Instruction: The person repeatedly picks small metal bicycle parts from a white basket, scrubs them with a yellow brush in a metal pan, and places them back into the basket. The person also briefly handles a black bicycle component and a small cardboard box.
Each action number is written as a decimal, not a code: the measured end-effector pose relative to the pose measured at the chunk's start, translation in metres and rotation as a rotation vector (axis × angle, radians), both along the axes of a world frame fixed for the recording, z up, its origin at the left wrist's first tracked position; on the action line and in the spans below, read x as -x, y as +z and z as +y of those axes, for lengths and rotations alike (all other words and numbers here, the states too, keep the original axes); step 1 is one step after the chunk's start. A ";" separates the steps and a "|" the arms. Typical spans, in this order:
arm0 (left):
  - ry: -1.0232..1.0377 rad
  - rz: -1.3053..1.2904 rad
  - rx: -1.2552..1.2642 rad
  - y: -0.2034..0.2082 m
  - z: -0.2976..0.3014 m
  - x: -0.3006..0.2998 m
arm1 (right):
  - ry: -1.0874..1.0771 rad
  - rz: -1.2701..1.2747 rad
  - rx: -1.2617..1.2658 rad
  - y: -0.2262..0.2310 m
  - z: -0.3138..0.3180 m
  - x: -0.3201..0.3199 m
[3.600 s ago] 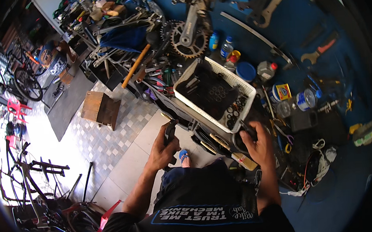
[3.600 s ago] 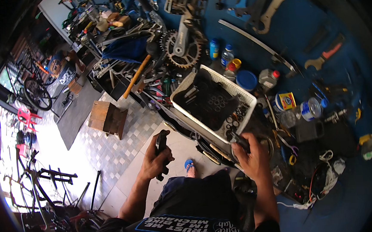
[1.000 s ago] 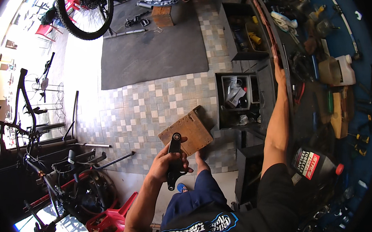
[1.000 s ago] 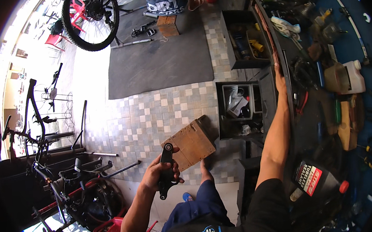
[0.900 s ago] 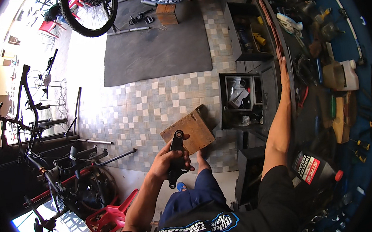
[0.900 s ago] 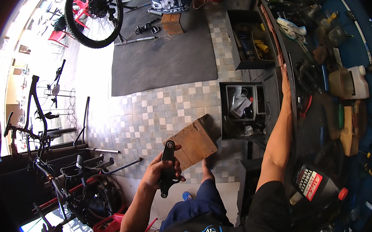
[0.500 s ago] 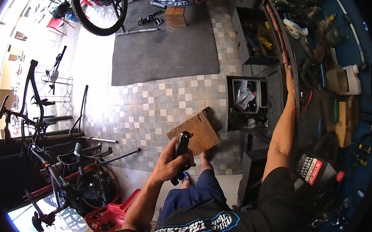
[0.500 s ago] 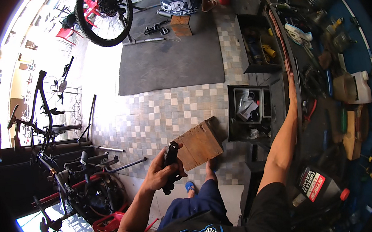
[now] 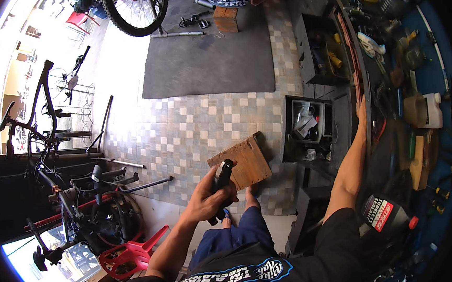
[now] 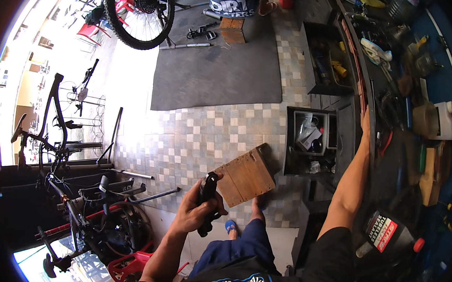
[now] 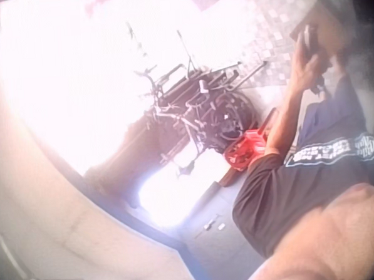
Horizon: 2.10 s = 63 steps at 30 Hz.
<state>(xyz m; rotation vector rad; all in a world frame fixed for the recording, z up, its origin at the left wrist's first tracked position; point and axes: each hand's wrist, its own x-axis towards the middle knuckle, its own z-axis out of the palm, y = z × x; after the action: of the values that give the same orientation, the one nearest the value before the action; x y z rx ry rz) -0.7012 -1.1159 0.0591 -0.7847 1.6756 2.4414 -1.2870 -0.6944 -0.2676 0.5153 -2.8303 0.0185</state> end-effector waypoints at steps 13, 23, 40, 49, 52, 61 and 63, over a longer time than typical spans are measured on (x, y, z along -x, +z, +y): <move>0.222 -0.021 -0.524 0.006 -0.008 0.000 | -0.184 -0.046 0.490 0.008 -0.040 -0.036; 0.212 -0.005 -0.379 0.020 -0.013 -0.005 | -0.192 0.257 0.233 0.099 -0.090 -0.135; 0.020 0.196 0.127 0.047 -0.016 -0.127 | 0.722 -0.895 0.986 0.383 -0.247 -0.569; -0.021 0.366 0.209 0.093 -0.008 -0.226 | 0.702 -0.540 0.915 0.438 -0.263 -0.695; -0.065 0.385 0.252 0.096 -0.012 -0.254 | 0.689 -0.441 0.871 0.449 -0.262 -0.728; -0.108 0.407 0.702 0.119 -0.009 -0.289 | 0.615 -0.168 0.677 0.465 -0.258 -0.785; -0.132 0.417 0.506 0.117 -0.011 -0.293 | 0.633 -0.048 0.648 0.465 -0.259 -0.790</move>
<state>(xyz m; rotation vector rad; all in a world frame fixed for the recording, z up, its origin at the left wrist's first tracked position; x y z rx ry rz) -0.4080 -1.1266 0.1756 -0.1769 2.4585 2.2180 -0.4973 -0.9530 0.1969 1.1968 -2.3662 1.0216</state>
